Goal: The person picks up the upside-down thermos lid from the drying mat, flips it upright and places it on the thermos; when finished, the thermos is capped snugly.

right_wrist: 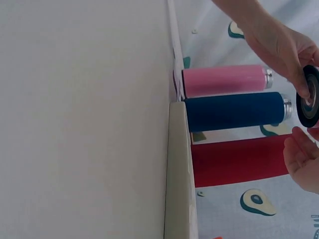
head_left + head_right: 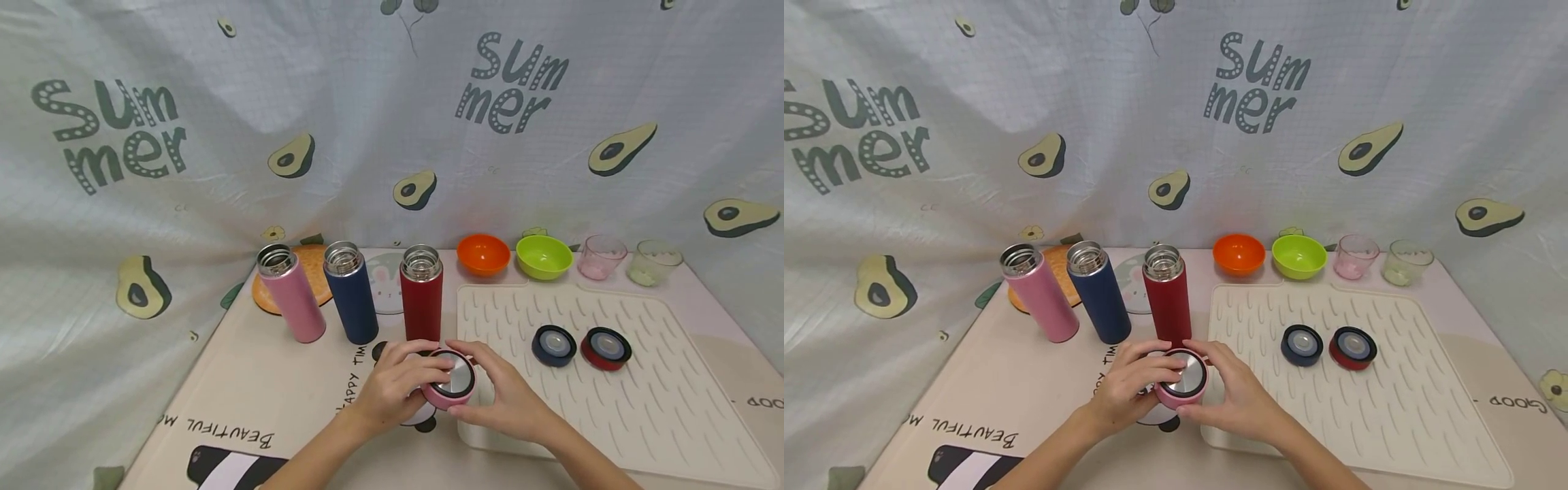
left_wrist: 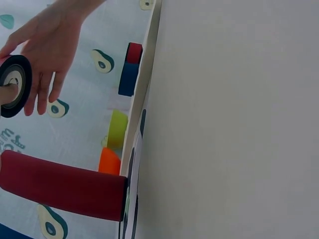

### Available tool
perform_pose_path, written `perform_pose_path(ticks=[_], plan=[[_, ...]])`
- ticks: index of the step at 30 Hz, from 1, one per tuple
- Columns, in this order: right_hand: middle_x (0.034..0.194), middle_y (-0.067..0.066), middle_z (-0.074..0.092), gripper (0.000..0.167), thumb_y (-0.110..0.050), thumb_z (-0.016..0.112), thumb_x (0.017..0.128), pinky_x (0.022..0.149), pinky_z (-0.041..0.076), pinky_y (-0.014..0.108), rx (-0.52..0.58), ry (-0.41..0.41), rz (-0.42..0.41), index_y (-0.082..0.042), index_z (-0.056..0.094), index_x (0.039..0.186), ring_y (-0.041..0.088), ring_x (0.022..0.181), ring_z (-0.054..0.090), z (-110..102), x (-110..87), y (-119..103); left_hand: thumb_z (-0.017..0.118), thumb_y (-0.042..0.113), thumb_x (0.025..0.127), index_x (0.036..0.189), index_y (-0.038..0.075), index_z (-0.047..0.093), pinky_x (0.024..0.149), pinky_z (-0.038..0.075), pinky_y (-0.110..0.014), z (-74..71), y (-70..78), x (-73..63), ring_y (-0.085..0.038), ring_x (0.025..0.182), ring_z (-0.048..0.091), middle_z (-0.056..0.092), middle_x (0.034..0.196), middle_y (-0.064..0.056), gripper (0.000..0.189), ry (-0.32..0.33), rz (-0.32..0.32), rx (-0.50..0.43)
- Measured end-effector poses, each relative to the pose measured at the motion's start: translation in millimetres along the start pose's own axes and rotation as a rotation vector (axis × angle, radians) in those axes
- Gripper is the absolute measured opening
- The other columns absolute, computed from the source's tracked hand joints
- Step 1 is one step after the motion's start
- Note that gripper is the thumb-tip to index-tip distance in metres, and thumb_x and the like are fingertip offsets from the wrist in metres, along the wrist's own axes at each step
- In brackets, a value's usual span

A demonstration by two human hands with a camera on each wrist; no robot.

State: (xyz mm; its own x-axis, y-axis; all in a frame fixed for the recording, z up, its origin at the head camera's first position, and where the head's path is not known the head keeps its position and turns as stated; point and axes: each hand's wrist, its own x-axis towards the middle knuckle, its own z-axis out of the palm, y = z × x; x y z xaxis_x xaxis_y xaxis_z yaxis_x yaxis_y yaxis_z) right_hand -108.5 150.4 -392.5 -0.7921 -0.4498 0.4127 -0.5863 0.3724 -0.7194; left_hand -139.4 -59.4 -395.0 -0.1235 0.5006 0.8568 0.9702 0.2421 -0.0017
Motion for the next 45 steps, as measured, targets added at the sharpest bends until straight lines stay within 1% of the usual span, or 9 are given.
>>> perform_pose_path(ticks=[8,17,20,26,30,35,39,42,45], plan=[[0.119,-0.002,0.053,0.066,-0.027,0.079,0.072,0.092,0.041,0.029,0.044,0.002,-0.058,-0.015,0.046,0.128,0.014,0.107,0.051,0,4.4,-2,0.072,0.009,0.078,0.101,0.011,0.063,0.083,0.042,-0.031,-3.1,1.2,1.4,-0.025,0.111,0.051,0.065,0.109,-0.005,0.025,-0.016,-0.011,0.032],[0.116,-0.003,0.057,0.068,-0.016,0.083,0.066,0.084,0.046,0.033,0.039,0.075,-0.019,-0.013,0.048,0.125,0.013,0.103,0.053,3,12.9,2,0.079,0.01,0.069,0.121,0.008,0.054,0.097,0.034,-0.037,-32.9,-7.6,-6.4,-0.027,0.122,0.04,0.052,0.128,-0.006,0.058,-0.151,-0.23,0.097],[0.114,-0.002,0.057,0.071,-0.013,0.084,0.064,0.086,0.046,0.035,0.042,0.091,0.02,-0.011,0.048,0.125,0.014,0.103,0.053,5,20.1,1,0.072,0.014,0.077,0.121,0.004,0.054,0.1,0.03,-0.039,-53.7,-16.5,-14.3,-0.031,0.121,0.04,0.052,0.128,-0.009,0.049,-0.08,-0.285,0.136],[0.116,-0.007,0.056,0.07,-0.016,0.083,0.066,0.089,0.044,0.035,0.081,0.083,0.061,-0.015,0.046,0.126,0.011,0.106,0.051,10,40.5,-7,0.06,0.027,0.084,0.113,-0.002,0.058,0.101,0.028,-0.042,-99.4,-42.4,-31.9,-0.039,0.115,0.043,0.054,0.123,-0.017,0.041,0.178,-0.334,0.299],[0.117,-0.007,0.056,0.069,-0.018,0.082,0.068,0.087,0.046,0.035,0.102,0.079,0.033,-0.016,0.045,0.126,0.011,0.106,0.051,18,56.6,-16,0.066,0.033,0.079,0.12,-0.005,0.052,0.099,0.029,-0.038,-125.3,-56.9,-41.9,-0.037,0.119,0.039,0.048,0.13,-0.019,0.057,0.308,-0.495,0.365],[0.119,-0.003,0.054,0.07,-0.016,0.081,0.068,0.082,0.049,0.031,0.155,0.084,-0.017,-0.016,0.044,0.127,0.013,0.106,0.051,34,76.9,-23,0.074,0.017,0.074,0.135,0.001,0.038,0.095,0.033,-0.028,-144.4,-73.5,-50.4,-0.023,0.126,0.033,0.037,0.14,-0.011,0.072,0.34,-0.756,0.328],[0.12,-0.004,0.054,0.069,-0.015,0.081,0.069,0.083,0.048,0.031,0.162,0.1,-0.075,-0.016,0.044,0.127,0.012,0.106,0.051,45,91.1,-27,0.074,0.012,0.075,0.14,0.007,0.031,0.1,0.03,-0.032,-148.3,-89.0,-55.3,-0.02,0.128,0.032,0.033,0.143,-0.006,0.079,0.351,-0.947,0.243],[0.12,-0.005,0.054,0.068,-0.016,0.08,0.069,0.085,0.047,0.032,0.163,0.108,-0.113,-0.015,0.044,0.128,0.011,0.107,0.05,52,100.5,-30,0.072,0.017,0.078,0.143,0.011,0.027,0.102,0.029,-0.039,-145.8,-100.9,-59.3,-0.02,0.129,0.03,0.03,0.144,-0.005,0.079,0.344,-1.03,0.187],[0.122,-0.003,0.053,0.07,-0.015,0.08,0.07,0.086,0.046,0.031,0.166,0.104,-0.13,-0.014,0.044,0.129,0.01,0.109,0.049,60,107.6,-32,0.07,0.018,0.08,0.143,0.01,0.025,0.103,0.028,-0.043,-139.0,-111.9,-65.5,-0.021,0.131,0.026,0.029,0.145,-0.007,0.078,0.341,-1.038,0.127]])
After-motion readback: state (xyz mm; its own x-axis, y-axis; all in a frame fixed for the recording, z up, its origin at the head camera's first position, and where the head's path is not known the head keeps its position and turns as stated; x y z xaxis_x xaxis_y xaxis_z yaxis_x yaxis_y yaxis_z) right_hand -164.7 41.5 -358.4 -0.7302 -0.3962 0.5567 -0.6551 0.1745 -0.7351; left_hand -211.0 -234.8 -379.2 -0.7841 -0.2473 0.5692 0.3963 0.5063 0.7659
